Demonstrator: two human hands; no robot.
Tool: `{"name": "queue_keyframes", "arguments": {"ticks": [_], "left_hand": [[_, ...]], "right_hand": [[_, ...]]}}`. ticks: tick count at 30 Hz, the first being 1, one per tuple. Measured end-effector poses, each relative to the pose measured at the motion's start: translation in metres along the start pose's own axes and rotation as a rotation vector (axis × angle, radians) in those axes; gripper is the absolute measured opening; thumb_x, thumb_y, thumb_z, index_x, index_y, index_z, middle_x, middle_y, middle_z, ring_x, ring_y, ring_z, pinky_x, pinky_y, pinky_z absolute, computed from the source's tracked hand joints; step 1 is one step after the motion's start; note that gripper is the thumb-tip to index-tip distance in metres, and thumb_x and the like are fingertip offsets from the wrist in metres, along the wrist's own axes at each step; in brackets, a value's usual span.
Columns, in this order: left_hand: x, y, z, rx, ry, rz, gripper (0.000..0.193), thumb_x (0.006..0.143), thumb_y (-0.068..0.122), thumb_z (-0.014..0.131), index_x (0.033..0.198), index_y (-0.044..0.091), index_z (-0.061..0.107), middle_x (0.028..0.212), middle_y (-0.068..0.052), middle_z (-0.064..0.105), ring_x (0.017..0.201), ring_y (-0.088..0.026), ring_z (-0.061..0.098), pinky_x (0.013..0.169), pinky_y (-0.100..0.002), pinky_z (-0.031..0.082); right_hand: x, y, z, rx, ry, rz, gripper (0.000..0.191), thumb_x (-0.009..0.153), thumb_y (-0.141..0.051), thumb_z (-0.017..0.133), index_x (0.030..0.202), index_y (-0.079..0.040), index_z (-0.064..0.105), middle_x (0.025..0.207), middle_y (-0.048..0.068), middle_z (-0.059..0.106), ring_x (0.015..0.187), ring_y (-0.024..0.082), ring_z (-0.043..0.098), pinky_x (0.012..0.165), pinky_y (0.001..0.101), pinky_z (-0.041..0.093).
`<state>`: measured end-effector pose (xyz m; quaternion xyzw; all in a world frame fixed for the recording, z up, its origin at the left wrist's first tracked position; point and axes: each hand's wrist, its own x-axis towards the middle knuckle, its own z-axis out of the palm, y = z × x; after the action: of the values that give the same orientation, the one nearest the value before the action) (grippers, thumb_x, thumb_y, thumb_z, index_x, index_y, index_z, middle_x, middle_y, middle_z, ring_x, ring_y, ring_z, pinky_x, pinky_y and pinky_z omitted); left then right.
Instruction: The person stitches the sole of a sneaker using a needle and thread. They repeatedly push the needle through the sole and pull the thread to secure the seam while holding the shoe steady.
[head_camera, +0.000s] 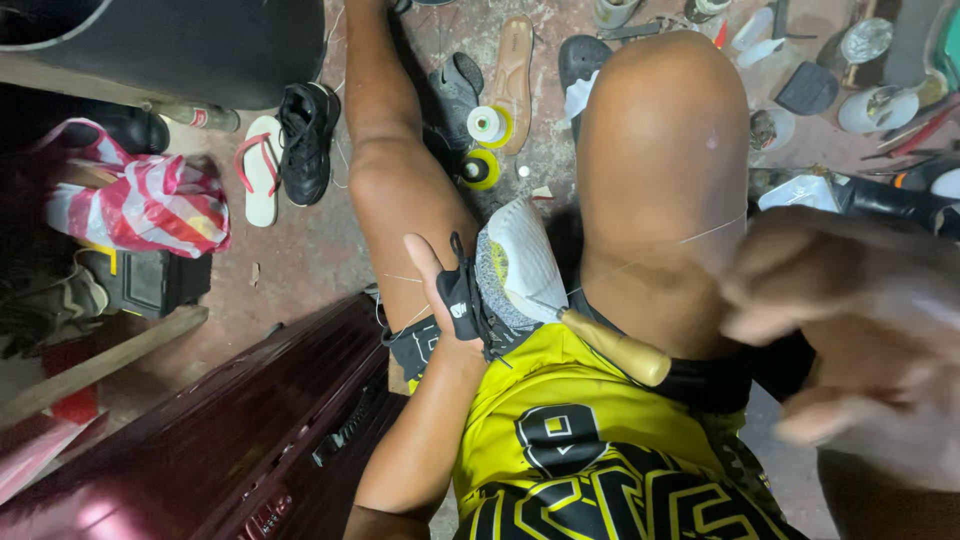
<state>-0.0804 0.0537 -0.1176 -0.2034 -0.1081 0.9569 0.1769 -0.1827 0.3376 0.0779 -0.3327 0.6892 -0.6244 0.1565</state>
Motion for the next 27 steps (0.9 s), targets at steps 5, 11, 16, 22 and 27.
{"name": "queue_keyframes", "arguments": {"ticks": [5, 11, 16, 22, 27], "left_hand": [[0.001, -0.001, 0.001, -0.044, -0.129, -0.056, 0.129, 0.077, 0.098, 0.05, 0.157, -0.003, 0.042, 0.151, -0.02, 0.056, 0.135, -0.035, 0.058, 0.12, -0.05, 0.041], [0.01, 0.004, 0.001, 0.002, -0.032, -0.029, 0.128, 0.077, 0.095, 0.05, 0.157, -0.005, 0.04, 0.154, -0.02, 0.051, 0.136, -0.036, 0.055, 0.119, -0.05, 0.04], [0.017, 0.007, 0.001, -0.023, -0.063, -0.064, 0.125, 0.078, 0.093, 0.051, 0.157, -0.004, 0.04, 0.155, -0.019, 0.05, 0.137, -0.036, 0.053, 0.12, -0.05, 0.038], [0.018, 0.007, -0.003, -0.062, -0.168, -0.102, 0.122, 0.078, 0.092, 0.052, 0.155, -0.002, 0.042, 0.152, -0.02, 0.052, 0.137, -0.036, 0.055, 0.121, -0.051, 0.038], [0.011, 0.004, 0.001, -0.035, -0.15, 0.003, 0.117, 0.087, 0.088, 0.051, 0.154, -0.007, 0.045, 0.148, -0.024, 0.057, 0.132, -0.038, 0.059, 0.119, -0.052, 0.042]], "right_hand": [[-0.049, 0.033, 0.009, 0.103, 0.337, 0.098, 0.048, 0.087, -0.044, 0.078, 0.113, -0.009, 0.06, 0.096, 0.004, 0.066, 0.078, 0.009, 0.064, 0.067, 0.0245, 0.052], [-0.092, 0.048, -0.007, -0.051, 0.56, 0.213, 0.042, 0.088, -0.046, 0.078, 0.107, -0.012, 0.062, 0.093, 0.002, 0.065, 0.076, 0.01, 0.064, 0.066, 0.0263, 0.051], [-0.11, 0.021, -0.022, -0.269, 0.695, 0.389, 0.039, 0.089, -0.048, 0.078, 0.102, -0.014, 0.063, 0.091, 0.0, 0.064, 0.075, 0.011, 0.064, 0.065, 0.0279, 0.051], [-0.105, 0.015, -0.014, -0.627, 0.593, 0.673, 0.035, 0.09, -0.05, 0.078, 0.096, -0.017, 0.065, 0.088, -0.001, 0.063, 0.073, 0.012, 0.064, 0.065, 0.0297, 0.051], [-0.081, -0.023, -0.007, -0.707, 0.04, 0.519, 0.034, 0.091, -0.051, 0.077, 0.091, -0.02, 0.066, 0.086, -0.003, 0.062, 0.072, 0.013, 0.064, 0.064, 0.0312, 0.05]]}}
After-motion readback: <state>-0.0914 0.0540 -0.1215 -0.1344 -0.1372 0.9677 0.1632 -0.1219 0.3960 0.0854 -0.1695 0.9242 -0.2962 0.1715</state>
